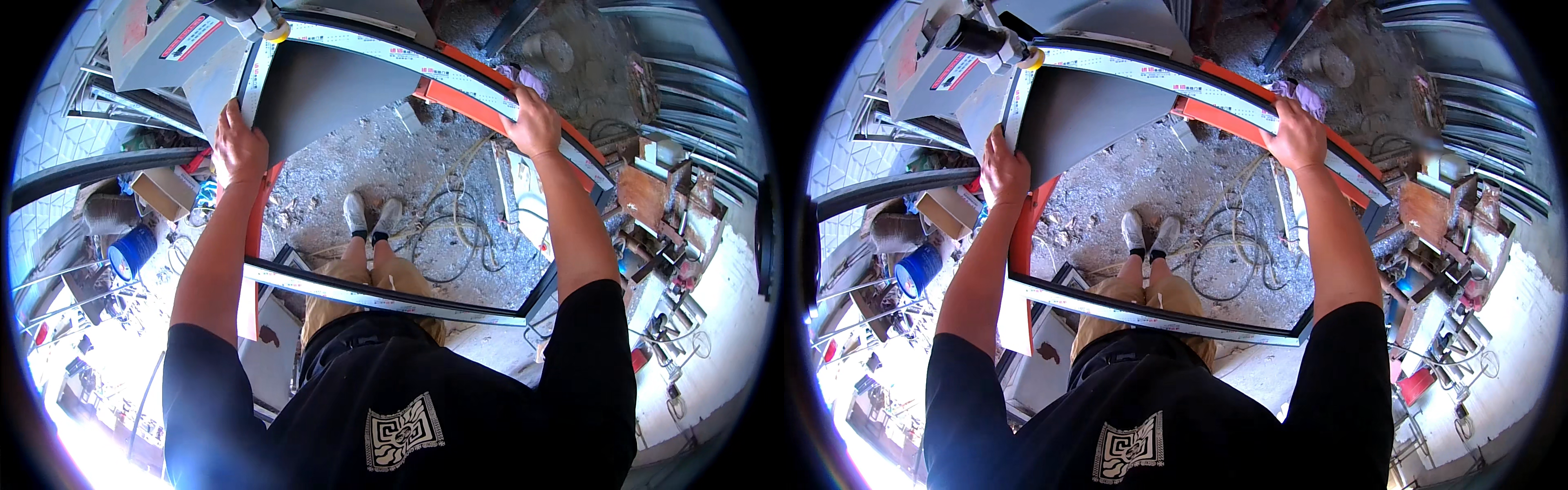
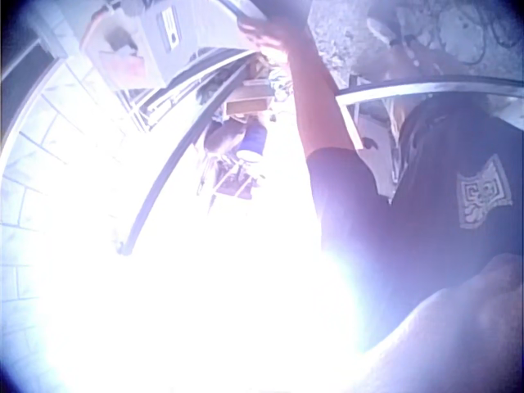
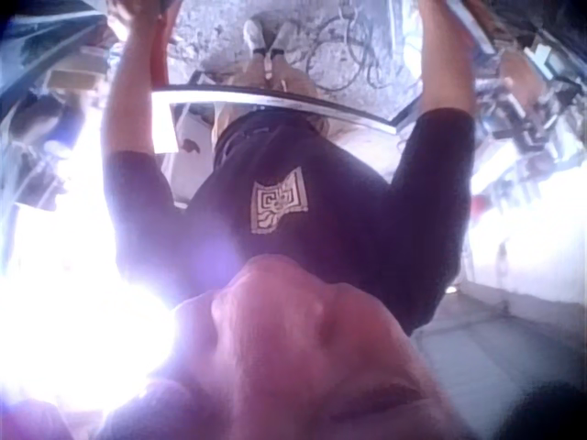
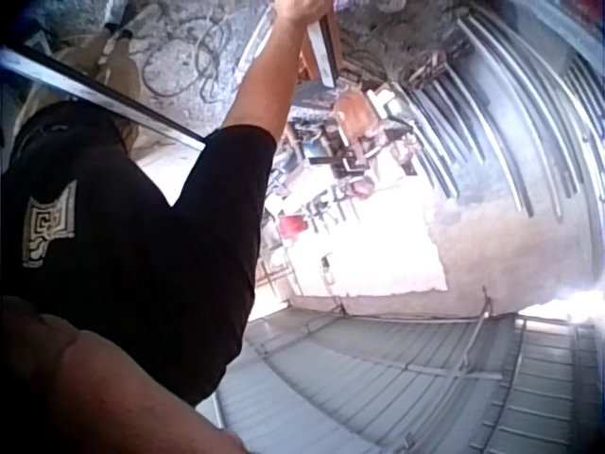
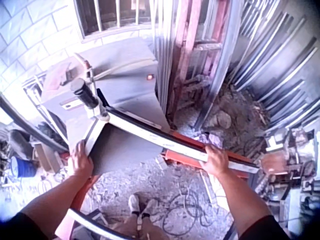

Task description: The person plugs in a yellow cord and then places a metal window frame onto a specialized corner clamping machine. The person positions the frame, uses the machine's lever to secure it, and then lifts the frame away after the corners are joined.

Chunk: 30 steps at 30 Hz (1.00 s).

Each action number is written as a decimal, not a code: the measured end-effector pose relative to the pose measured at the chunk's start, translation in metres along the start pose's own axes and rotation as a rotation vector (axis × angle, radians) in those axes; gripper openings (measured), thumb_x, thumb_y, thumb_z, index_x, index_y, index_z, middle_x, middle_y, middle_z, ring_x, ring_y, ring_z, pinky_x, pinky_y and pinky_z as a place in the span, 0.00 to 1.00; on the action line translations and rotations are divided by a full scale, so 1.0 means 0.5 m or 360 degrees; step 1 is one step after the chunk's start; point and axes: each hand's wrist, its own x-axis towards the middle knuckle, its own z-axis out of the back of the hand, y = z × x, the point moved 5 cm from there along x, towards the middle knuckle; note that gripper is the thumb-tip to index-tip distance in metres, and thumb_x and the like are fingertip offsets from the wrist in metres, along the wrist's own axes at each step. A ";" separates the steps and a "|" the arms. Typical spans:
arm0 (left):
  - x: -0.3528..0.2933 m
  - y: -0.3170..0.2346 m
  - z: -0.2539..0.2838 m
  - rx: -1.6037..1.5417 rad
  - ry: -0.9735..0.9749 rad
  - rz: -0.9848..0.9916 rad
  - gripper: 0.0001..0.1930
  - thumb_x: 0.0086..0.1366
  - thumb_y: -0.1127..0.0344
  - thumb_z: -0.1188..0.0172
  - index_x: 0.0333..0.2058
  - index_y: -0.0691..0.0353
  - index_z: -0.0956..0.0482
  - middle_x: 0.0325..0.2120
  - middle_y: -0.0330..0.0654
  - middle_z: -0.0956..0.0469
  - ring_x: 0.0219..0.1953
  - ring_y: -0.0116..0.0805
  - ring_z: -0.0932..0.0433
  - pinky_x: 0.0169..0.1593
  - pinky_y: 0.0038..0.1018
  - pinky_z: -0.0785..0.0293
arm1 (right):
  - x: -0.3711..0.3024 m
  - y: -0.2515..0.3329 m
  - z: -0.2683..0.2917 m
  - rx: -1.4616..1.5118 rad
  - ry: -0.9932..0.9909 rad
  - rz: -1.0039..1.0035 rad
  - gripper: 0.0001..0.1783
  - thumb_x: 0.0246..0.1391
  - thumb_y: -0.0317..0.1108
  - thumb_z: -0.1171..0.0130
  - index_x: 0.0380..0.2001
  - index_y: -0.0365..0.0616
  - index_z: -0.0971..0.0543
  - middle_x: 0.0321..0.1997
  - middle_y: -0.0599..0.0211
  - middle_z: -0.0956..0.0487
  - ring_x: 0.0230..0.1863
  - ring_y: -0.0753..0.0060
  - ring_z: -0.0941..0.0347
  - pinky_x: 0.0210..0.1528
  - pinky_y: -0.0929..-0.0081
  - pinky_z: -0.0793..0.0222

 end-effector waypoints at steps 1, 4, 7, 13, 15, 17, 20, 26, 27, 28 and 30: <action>0.000 -0.005 0.000 -0.0018 0.0021 0.0021 0.35 0.70 0.68 0.35 0.75 0.57 0.33 0.69 0.58 0.23 0.68 0.64 0.20 0.68 0.55 0.19 | -0.001 -0.002 -0.001 -0.0023 -0.0004 0.0015 0.32 0.57 0.48 0.21 0.60 0.45 0.17 0.59 0.56 0.12 0.55 0.46 0.12 0.57 0.52 0.14; 0.001 -0.005 0.003 -0.0028 0.0026 0.0039 0.34 0.69 0.68 0.35 0.74 0.58 0.31 0.70 0.56 0.23 0.68 0.63 0.20 0.68 0.55 0.20 | -0.001 -0.001 -0.001 0.0007 -0.0007 0.0006 0.32 0.56 0.48 0.20 0.59 0.45 0.17 0.58 0.56 0.12 0.55 0.46 0.11 0.57 0.52 0.14; 0.001 -0.005 0.003 -0.0021 0.0027 0.0047 0.35 0.69 0.68 0.35 0.74 0.58 0.31 0.70 0.56 0.23 0.68 0.63 0.20 0.68 0.55 0.20 | -0.003 0.003 0.004 -0.0024 -0.0045 0.0019 0.31 0.55 0.47 0.20 0.59 0.46 0.17 0.58 0.56 0.12 0.55 0.47 0.11 0.56 0.52 0.14; 0.000 -0.007 0.000 -0.0023 0.0036 0.0033 0.35 0.70 0.68 0.36 0.75 0.58 0.33 0.70 0.57 0.24 0.68 0.64 0.21 0.68 0.55 0.20 | -0.006 0.002 0.013 0.0012 -0.0084 0.0039 0.29 0.55 0.47 0.19 0.55 0.46 0.16 0.58 0.58 0.12 0.54 0.49 0.11 0.55 0.53 0.13; 0.001 0.008 -0.006 0.0013 0.0027 0.0025 0.35 0.70 0.68 0.36 0.75 0.58 0.33 0.70 0.58 0.24 0.69 0.64 0.21 0.69 0.55 0.21 | -0.005 0.012 0.017 -0.0032 -0.0111 -0.0005 0.27 0.55 0.47 0.20 0.53 0.46 0.16 0.56 0.60 0.11 0.53 0.49 0.11 0.53 0.53 0.13; -0.002 0.002 -0.006 0.0048 0.0046 0.0018 0.35 0.71 0.67 0.37 0.76 0.59 0.34 0.69 0.59 0.23 0.69 0.65 0.22 0.70 0.55 0.22 | -0.008 0.007 0.013 0.0034 -0.0038 -0.0020 0.30 0.55 0.47 0.20 0.56 0.46 0.17 0.59 0.60 0.12 0.54 0.47 0.12 0.53 0.52 0.13; 0.005 0.006 -0.018 0.0067 0.0018 -0.0045 0.35 0.72 0.67 0.38 0.76 0.59 0.34 0.68 0.60 0.23 0.68 0.67 0.22 0.69 0.56 0.22 | -0.013 -0.014 0.004 0.0072 -0.0135 -0.0003 0.27 0.55 0.47 0.21 0.54 0.46 0.16 0.56 0.60 0.11 0.52 0.49 0.11 0.51 0.53 0.13; 0.011 0.048 -0.049 0.0179 -0.0077 -0.0141 0.35 0.72 0.67 0.39 0.77 0.62 0.34 0.69 0.61 0.24 0.66 0.69 0.20 0.67 0.58 0.21 | -0.020 -0.013 0.002 0.0127 -0.0158 0.0059 0.25 0.53 0.51 0.19 0.45 0.46 0.14 0.46 0.61 0.11 0.45 0.54 0.10 0.49 0.55 0.11; 0.013 0.063 -0.058 0.0200 -0.0102 -0.0165 0.35 0.73 0.67 0.39 0.77 0.61 0.35 0.69 0.61 0.24 0.66 0.69 0.20 0.67 0.58 0.21 | -0.019 -0.010 0.000 0.0168 -0.0149 0.0032 0.26 0.52 0.51 0.18 0.45 0.46 0.14 0.47 0.61 0.11 0.45 0.54 0.10 0.49 0.55 0.11; 0.007 0.059 -0.060 0.0195 -0.0099 -0.0185 0.35 0.73 0.67 0.40 0.77 0.61 0.35 0.69 0.61 0.24 0.67 0.69 0.21 0.67 0.58 0.21 | -0.023 -0.012 -0.003 0.0178 -0.0148 0.0031 0.26 0.52 0.51 0.19 0.45 0.46 0.14 0.47 0.60 0.11 0.46 0.54 0.10 0.50 0.55 0.11; 0.013 0.068 -0.068 0.0182 -0.0073 -0.0145 0.35 0.73 0.67 0.39 0.77 0.61 0.36 0.69 0.64 0.24 0.67 0.70 0.21 0.67 0.58 0.22 | -0.019 -0.007 -0.005 0.0250 -0.0120 0.0020 0.25 0.52 0.50 0.19 0.45 0.45 0.13 0.47 0.59 0.11 0.48 0.53 0.10 0.51 0.54 0.12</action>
